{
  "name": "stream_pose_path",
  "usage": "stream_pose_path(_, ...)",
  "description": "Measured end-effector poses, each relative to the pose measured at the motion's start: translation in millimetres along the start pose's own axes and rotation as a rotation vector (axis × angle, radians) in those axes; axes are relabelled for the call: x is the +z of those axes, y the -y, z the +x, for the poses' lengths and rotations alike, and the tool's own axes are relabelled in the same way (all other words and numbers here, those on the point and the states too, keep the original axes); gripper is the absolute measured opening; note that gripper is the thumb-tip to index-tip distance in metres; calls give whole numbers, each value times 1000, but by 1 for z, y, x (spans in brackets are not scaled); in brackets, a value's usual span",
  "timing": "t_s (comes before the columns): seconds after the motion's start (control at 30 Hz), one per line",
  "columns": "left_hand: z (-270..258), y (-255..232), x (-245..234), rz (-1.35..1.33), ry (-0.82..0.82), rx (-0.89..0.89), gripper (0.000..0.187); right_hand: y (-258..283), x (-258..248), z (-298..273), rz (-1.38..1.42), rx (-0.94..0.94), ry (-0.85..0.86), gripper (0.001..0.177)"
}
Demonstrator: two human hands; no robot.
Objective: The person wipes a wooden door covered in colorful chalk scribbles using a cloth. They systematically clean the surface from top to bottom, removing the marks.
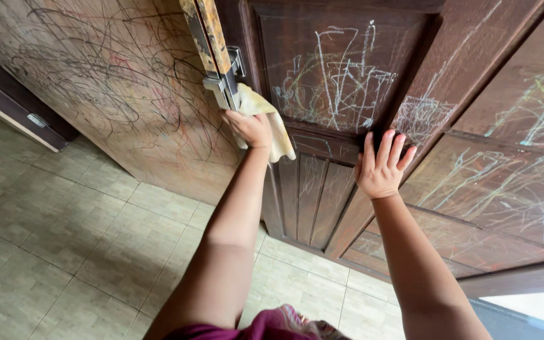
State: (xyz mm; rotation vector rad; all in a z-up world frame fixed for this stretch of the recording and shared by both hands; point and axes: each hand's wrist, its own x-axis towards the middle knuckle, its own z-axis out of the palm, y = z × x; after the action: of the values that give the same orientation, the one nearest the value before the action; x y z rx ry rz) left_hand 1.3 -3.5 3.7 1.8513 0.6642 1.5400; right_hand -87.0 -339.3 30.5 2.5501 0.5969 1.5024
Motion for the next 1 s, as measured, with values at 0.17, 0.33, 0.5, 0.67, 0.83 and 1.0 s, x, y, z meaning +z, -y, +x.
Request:
stream_pose_path(0.17,-5,-4,-9,-39,-88,197,56,1,4,-3,-1,-9,-41,52)
stream_pose_path(0.33,-43,-6,-52,-132,29,327,37,1,0,-1,0,-8,3,51)
stream_pose_path(0.5,-31,-24,-56,-215,-28,374,35,2,-3,2,90,44,1,51)
stream_pose_path(0.67,-34,-14,-51,-290,-112,456,34,22,18,-67,244,158,-130,63)
stream_pose_path(0.83,-32,-10,-40,-320,-171,475,29,44,61,-150,170,238,-94,73)
stream_pose_path(1.0,-34,2,-36,-337,-220,574,31,50,89,-166,102,225,-169,70)
